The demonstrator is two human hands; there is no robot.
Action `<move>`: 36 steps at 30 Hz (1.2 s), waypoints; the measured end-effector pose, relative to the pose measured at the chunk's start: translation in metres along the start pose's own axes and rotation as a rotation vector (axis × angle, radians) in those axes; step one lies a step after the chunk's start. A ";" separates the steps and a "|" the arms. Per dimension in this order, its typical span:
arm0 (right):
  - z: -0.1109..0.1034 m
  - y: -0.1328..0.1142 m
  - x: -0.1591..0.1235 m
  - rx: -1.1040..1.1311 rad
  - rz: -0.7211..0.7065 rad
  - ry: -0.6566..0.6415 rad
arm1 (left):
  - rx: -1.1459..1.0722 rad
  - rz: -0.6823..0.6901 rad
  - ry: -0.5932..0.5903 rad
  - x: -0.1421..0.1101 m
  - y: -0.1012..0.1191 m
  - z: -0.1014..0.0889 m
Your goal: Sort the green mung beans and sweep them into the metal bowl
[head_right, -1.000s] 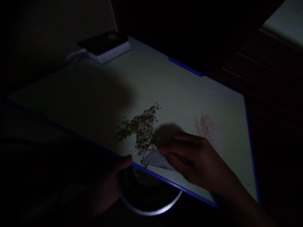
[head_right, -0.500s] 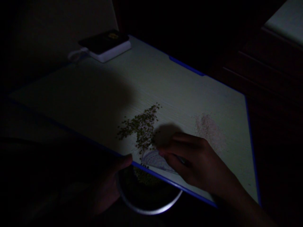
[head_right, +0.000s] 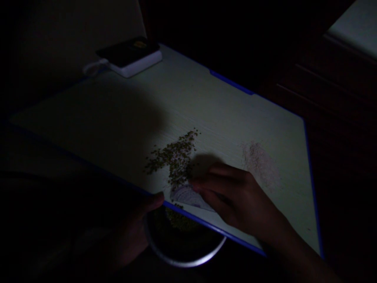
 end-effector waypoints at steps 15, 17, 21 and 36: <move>-0.003 0.008 -0.011 0.029 0.038 -0.056 | -0.002 0.006 0.073 -0.004 0.008 0.002; -0.023 0.019 -0.015 -0.022 0.111 0.022 | -0.010 0.031 0.090 -0.004 0.011 0.000; -0.062 0.041 -0.026 -0.100 0.223 0.157 | -0.027 0.040 0.145 -0.007 0.013 -0.010; -0.044 0.058 -0.032 -0.095 0.263 -0.029 | 0.066 0.024 0.154 -0.011 0.017 -0.010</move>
Point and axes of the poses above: each hand's wrist, its own x-axis towards the middle knuckle, its own z-axis out of the palm, y = z × x, the point moved 10 cm from there along x, towards the middle knuckle, and after that the axes turned 2 degrees about z, right-handed, at the moved point
